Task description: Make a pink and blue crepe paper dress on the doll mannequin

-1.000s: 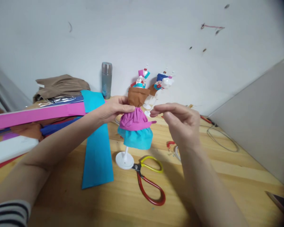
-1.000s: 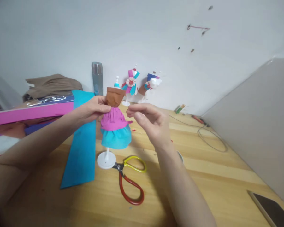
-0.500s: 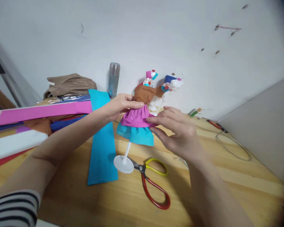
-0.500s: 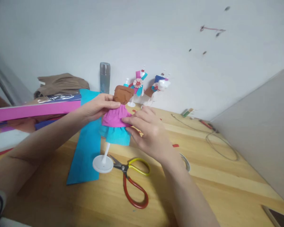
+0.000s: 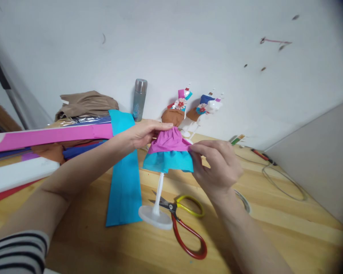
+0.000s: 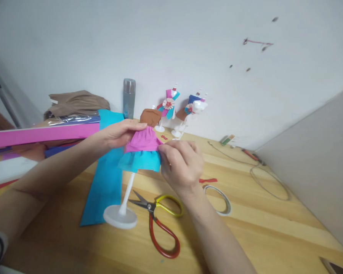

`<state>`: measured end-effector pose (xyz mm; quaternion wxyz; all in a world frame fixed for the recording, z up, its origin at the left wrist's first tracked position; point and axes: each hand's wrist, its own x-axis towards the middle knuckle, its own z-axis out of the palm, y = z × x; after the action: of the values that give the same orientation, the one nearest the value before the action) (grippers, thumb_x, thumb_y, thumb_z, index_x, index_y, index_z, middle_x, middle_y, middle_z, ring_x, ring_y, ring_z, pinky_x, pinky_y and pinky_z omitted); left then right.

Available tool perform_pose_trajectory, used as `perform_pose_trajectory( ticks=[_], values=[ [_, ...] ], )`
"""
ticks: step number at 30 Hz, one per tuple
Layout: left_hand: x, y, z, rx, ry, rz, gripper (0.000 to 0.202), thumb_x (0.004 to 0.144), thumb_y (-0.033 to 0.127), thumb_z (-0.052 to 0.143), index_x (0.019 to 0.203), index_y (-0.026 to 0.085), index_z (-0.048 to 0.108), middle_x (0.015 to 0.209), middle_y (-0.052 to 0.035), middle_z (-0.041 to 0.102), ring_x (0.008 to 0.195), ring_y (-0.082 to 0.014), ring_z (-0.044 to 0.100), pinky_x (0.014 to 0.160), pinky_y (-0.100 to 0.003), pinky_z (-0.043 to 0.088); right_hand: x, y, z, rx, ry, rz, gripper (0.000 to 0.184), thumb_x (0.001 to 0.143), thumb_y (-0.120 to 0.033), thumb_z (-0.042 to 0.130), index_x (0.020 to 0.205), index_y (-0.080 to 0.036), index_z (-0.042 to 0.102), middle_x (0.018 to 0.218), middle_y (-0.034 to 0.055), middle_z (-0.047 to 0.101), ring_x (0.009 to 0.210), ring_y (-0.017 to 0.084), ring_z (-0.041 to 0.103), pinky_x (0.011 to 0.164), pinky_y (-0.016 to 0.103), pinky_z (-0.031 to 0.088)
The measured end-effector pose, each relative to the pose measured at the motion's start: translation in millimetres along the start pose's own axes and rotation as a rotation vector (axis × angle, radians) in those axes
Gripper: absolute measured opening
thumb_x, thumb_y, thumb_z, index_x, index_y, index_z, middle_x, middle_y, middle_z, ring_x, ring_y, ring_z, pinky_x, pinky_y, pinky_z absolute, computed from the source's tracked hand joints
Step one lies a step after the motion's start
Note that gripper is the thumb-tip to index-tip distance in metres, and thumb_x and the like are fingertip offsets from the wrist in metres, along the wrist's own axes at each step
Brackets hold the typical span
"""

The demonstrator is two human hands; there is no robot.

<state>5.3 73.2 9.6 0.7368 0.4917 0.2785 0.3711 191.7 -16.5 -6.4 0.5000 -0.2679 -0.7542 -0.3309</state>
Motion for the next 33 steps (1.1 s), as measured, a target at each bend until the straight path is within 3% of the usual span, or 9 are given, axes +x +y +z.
perform_pose_trajectory(
  ticks=[5, 11, 16, 23, 26, 30, 33],
  values=[
    [-1.6, -0.1, 0.8, -0.006, -0.013, 0.002, 0.019, 0.068, 0.022, 0.086, 0.072, 0.01, 0.071, 0.071, -0.0038, 0.069, 0.067, -0.0105, 0.06, 0.068, -0.023, 0.046, -0.3, -0.6, -0.2, 0.076, -0.046, -0.03, 0.023, 0.082, -0.003, 0.062, 0.09, -0.025, 0.058, 0.074, 0.0019, 0.068, 0.064, 0.017, 0.062, 0.061, 0.034, 0.041],
    [-5.4, 0.7, 6.3, 0.104, 0.065, 0.042, 0.012, 0.075, 0.017, 0.079, 0.071, 0.009, 0.07, 0.068, -0.0037, 0.068, 0.062, -0.0097, 0.06, 0.061, -0.023, 0.042, 8.3, -9.1, -7.9, 0.21, -0.146, 0.113, 0.014, 0.086, -0.012, 0.065, 0.092, -0.024, 0.063, 0.081, 0.0038, 0.071, 0.074, 0.02, 0.065, 0.069, 0.038, 0.044],
    [-10.6, 2.9, 13.2, 0.129, 0.09, 0.029, 0.011, 0.078, 0.011, 0.075, 0.068, 0.009, 0.069, 0.062, -0.0017, 0.065, 0.055, -0.0079, 0.057, 0.055, -0.022, 0.039, 10.6, -10.3, -6.4, 0.11, -0.3, 0.029, 0.007, 0.087, -0.018, 0.069, 0.092, -0.022, 0.067, 0.078, 0.0031, 0.072, 0.069, 0.018, 0.058, 0.066, 0.036, 0.037],
    [-5.2, 2.7, 6.7, 0.075, 0.12, 0.007, 0.012, 0.078, 0.011, 0.075, 0.069, 0.009, 0.068, 0.063, -0.0028, 0.065, 0.053, -0.008, 0.056, 0.054, -0.023, 0.042, 6.8, -9.4, -1.2, 0.0, -0.225, -0.094, 0.014, 0.086, -0.008, 0.065, 0.083, -0.021, 0.062, 0.067, 0.0001, 0.067, 0.063, 0.016, 0.051, 0.067, 0.036, 0.035],
    [-2.8, 1.8, 4.6, 0.07, 0.151, 0.011, 0.011, 0.078, 0.011, 0.074, 0.069, 0.01, 0.068, 0.064, -0.0031, 0.066, 0.054, -0.008, 0.056, 0.054, -0.022, 0.041, 6.8, -10.9, -1.1, 0.007, -0.201, -0.068, 0.014, 0.086, -0.008, 0.065, 0.084, -0.021, 0.061, 0.07, 0.0016, 0.068, 0.067, 0.017, 0.052, 0.067, 0.036, 0.035],
    [-7.2, 0.9, 7.7, 0.186, 0.15, 0.046, 0.016, 0.077, 0.01, 0.074, 0.064, 0.011, 0.066, 0.058, 0.0001, 0.06, 0.05, -0.0058, 0.049, 0.049, -0.021, 0.033, 6.7, -12.5, -0.4, 0.083, -0.282, 0.043, 0.009, 0.088, -0.015, 0.068, 0.094, -0.022, 0.065, 0.084, 0.0039, 0.073, 0.076, 0.019, 0.059, 0.071, 0.036, 0.038],
    [-10.6, -0.1, 9.3, 0.22, 0.126, 0.072, 0.012, 0.075, 0.012, 0.076, 0.066, 0.011, 0.068, 0.062, -0.0008, 0.061, 0.054, -0.0066, 0.05, 0.051, -0.022, 0.033, 4.9, -11.8, 2.0, 0.07, -0.328, 0.005, 0.006, 0.09, -0.017, 0.066, 0.089, -0.023, 0.065, 0.079, 0.0016, 0.072, 0.071, 0.018, 0.058, 0.073, 0.037, 0.038]
  ],
)
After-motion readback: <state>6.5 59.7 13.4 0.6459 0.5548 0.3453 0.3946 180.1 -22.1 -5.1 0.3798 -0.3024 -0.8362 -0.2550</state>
